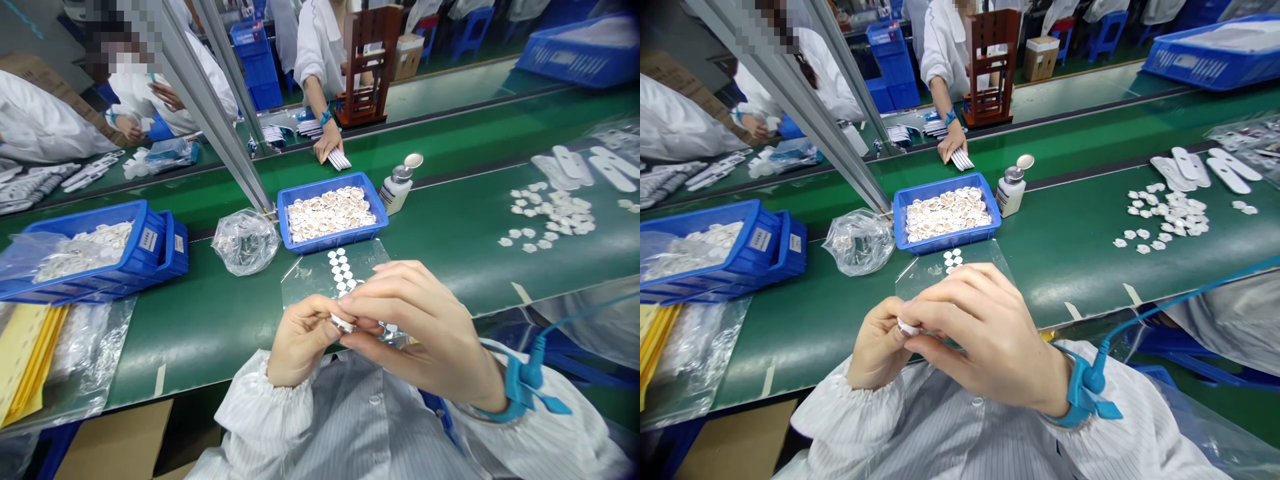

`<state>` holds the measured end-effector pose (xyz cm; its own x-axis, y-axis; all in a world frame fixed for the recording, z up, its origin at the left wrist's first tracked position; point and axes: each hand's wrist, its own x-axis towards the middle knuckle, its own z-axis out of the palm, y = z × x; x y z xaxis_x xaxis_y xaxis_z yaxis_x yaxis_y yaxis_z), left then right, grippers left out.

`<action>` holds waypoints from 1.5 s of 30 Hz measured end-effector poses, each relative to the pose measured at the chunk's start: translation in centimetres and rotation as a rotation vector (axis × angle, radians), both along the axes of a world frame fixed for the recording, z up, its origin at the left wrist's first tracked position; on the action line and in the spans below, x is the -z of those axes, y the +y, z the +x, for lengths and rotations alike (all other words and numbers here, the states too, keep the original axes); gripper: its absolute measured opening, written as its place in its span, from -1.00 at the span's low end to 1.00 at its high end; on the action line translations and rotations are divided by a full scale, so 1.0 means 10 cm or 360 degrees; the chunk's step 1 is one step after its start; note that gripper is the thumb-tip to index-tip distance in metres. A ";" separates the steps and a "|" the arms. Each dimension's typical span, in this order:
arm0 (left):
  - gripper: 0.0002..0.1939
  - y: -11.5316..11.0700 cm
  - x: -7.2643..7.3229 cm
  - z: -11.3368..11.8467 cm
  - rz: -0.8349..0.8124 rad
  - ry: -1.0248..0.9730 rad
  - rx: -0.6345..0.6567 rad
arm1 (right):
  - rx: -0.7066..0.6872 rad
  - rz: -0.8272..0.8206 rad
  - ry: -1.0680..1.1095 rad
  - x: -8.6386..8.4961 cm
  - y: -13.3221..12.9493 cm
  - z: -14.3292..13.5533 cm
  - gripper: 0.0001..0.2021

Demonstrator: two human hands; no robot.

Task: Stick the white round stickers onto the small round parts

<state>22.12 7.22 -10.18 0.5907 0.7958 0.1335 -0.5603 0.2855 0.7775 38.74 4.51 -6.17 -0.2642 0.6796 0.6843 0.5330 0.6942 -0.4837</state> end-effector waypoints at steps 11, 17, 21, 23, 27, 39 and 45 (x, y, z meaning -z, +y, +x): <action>-0.83 -0.05 0.03 -0.07 0.0375 0.0162 -0.0244 | -0.0062 0.0036 0.0042 0.00 -0.03 0.01 -0.87; -0.85 -0.08 0.01 -0.06 0.0378 0.0274 -0.0371 | -0.0050 0.0034 0.0085 0.02 -0.02 0.00 -0.85; -0.86 -0.05 -0.06 0.02 0.0156 0.0432 -0.0400 | 0.0044 -0.0189 0.0100 0.11 0.06 0.02 -0.82; -0.87 -0.03 -0.09 0.06 0.0061 0.0472 -0.0395 | 0.0064 -0.0257 0.0114 0.18 0.09 0.03 -0.78; -0.83 -0.02 -0.15 0.10 -0.0079 0.0542 -0.0455 | 0.0087 -0.0179 0.0081 0.27 0.11 0.05 -0.68; -0.72 -0.08 -0.21 0.09 -0.0044 0.0465 -0.0399 | 0.0079 -0.0319 0.0383 0.31 0.13 0.08 -0.77; -0.75 -0.05 -0.16 0.07 -0.0132 0.0387 -0.0328 | 0.0055 -0.0339 0.0463 0.30 0.12 0.06 -0.78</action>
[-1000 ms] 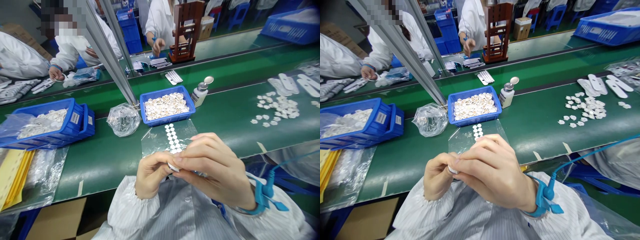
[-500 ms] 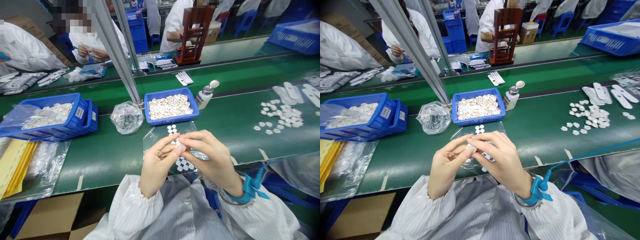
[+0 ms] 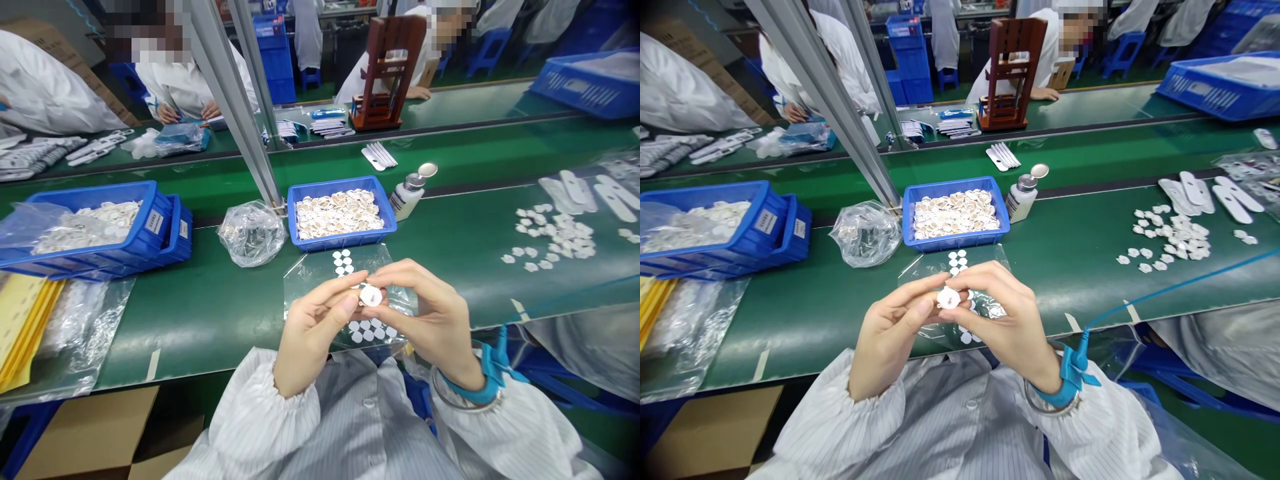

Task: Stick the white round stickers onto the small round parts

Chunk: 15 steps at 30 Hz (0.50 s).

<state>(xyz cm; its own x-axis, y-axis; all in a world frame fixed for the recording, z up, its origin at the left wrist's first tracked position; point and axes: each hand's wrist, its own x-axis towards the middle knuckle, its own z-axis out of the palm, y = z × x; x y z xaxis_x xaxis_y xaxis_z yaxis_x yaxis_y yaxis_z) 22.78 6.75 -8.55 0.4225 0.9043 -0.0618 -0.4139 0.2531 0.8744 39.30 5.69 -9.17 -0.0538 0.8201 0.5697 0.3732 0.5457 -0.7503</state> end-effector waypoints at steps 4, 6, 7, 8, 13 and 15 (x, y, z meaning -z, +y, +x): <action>-0.71 0.06 0.03 0.01 -0.0177 -0.0122 0.0136 | -0.0051 0.0018 0.0060 0.00 0.00 -0.01 -0.80; -0.69 0.09 0.04 0.01 -0.0244 -0.0185 0.0176 | -0.0054 0.0012 0.0054 0.00 0.01 -0.01 -0.79; -0.69 0.09 0.05 0.01 -0.0267 -0.0205 0.0182 | -0.0052 0.0008 0.0036 -0.01 0.01 -0.01 -0.79; -0.69 0.10 0.05 0.01 -0.0284 -0.0215 0.0176 | -0.0045 0.0010 0.0011 -0.01 0.00 -0.02 -0.79; -0.76 0.10 0.06 0.01 -0.0249 -0.0133 0.0022 | 0.0090 0.0188 -0.0299 -0.06 -0.02 -0.02 -0.81; -0.78 0.09 0.07 0.01 -0.0216 -0.0046 -0.0051 | 0.0141 0.0301 -0.0472 -0.08 -0.03 -0.01 -0.81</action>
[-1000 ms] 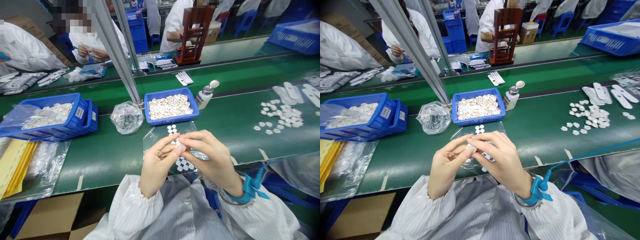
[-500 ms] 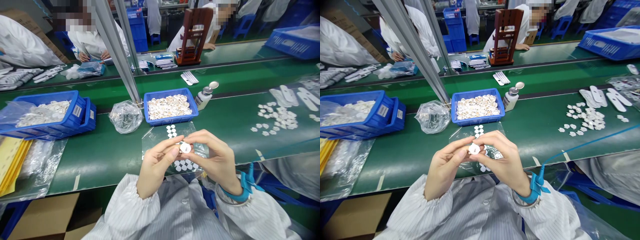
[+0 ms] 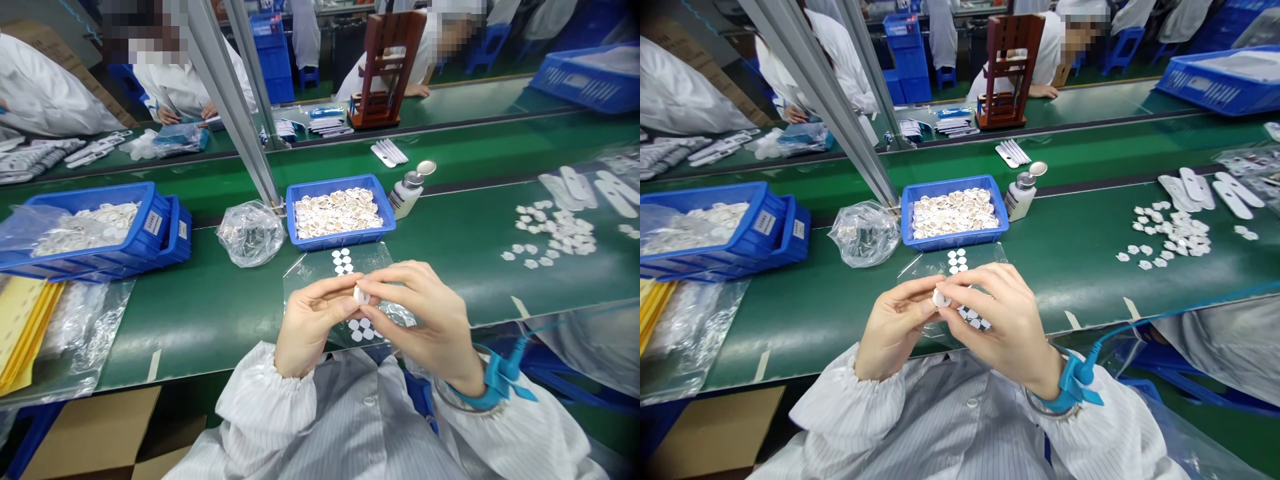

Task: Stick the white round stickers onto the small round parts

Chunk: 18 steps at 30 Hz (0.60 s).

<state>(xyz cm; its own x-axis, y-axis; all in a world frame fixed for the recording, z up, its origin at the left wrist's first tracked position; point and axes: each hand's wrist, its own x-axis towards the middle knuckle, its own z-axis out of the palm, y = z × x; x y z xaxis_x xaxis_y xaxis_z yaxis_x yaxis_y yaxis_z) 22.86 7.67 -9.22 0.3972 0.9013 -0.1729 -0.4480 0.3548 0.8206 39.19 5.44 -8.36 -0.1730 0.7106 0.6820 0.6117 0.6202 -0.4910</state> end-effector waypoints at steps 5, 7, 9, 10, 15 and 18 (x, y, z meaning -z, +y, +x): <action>-0.77 -0.04 0.04 0.00 0.0097 0.0205 -0.0159 | 0.0049 0.0122 -0.0243 -0.05 0.00 0.01 -0.81; -0.75 -0.05 0.04 0.00 0.0142 0.0275 -0.0218 | 0.0064 0.0130 -0.0281 -0.07 0.00 0.00 -0.81; -0.74 -0.06 0.04 0.01 0.0192 0.0321 -0.0276 | 0.0070 0.0134 -0.0290 -0.09 0.00 -0.01 -0.81; -0.74 -0.06 0.04 0.01 0.0219 0.0330 -0.0300 | 0.0071 0.0136 -0.0289 -0.09 0.00 -0.01 -0.81; -0.75 -0.09 0.00 0.02 0.0299 0.0339 -0.0359 | 0.0060 0.0160 -0.0325 -0.10 0.00 0.00 -0.80; -0.74 -0.14 -0.01 0.04 0.0298 0.0328 -0.0360 | 0.0013 0.0154 -0.0289 -0.10 0.00 0.02 -0.77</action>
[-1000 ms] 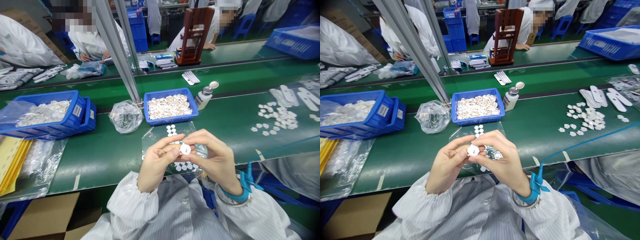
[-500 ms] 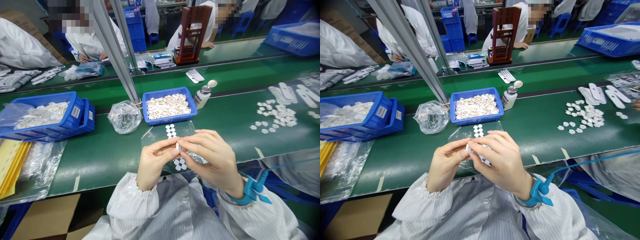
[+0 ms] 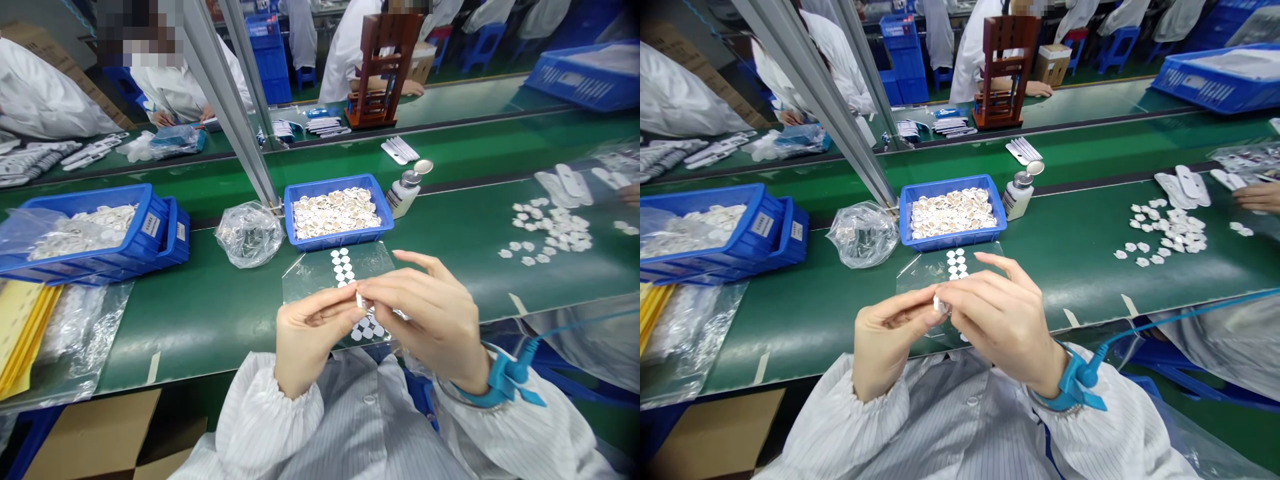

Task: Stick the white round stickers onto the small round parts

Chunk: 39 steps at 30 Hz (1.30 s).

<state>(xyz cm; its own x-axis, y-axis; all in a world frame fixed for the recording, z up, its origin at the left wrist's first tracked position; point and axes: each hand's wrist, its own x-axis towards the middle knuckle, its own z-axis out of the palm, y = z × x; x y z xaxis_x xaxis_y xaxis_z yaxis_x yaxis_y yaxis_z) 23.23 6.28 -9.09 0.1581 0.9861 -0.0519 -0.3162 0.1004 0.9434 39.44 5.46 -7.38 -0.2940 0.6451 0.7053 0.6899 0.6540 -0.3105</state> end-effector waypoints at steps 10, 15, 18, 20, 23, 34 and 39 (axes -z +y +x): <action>-0.60 -0.02 0.07 0.01 0.0796 0.0274 -0.0298 | -0.0175 -0.0431 0.0601 0.06 -0.04 0.00 -0.76; -0.61 0.00 0.07 0.00 0.0881 0.0326 -0.0283 | -0.0182 -0.0451 0.0669 0.09 -0.04 0.00 -0.77; -0.61 0.00 0.07 -0.01 0.0866 0.0328 -0.0266 | -0.0162 -0.0393 0.0570 0.08 -0.03 0.00 -0.77; -0.64 0.01 0.07 -0.02 0.0832 0.0337 -0.0254 | -0.0165 -0.0359 0.0472 0.07 -0.03 0.01 -0.78; -0.67 0.01 0.07 -0.04 0.0797 0.0320 -0.0233 | -0.0177 -0.0351 0.0357 0.05 -0.03 0.02 -0.80; -0.70 0.03 0.06 -0.05 0.0689 0.0212 -0.0176 | -0.0097 -0.0219 0.0134 -0.01 -0.03 0.01 -0.85; -0.72 -0.01 0.05 0.00 0.0553 0.0107 -0.0143 | 0.0014 -0.0104 0.0068 -0.03 -0.06 -0.04 -0.83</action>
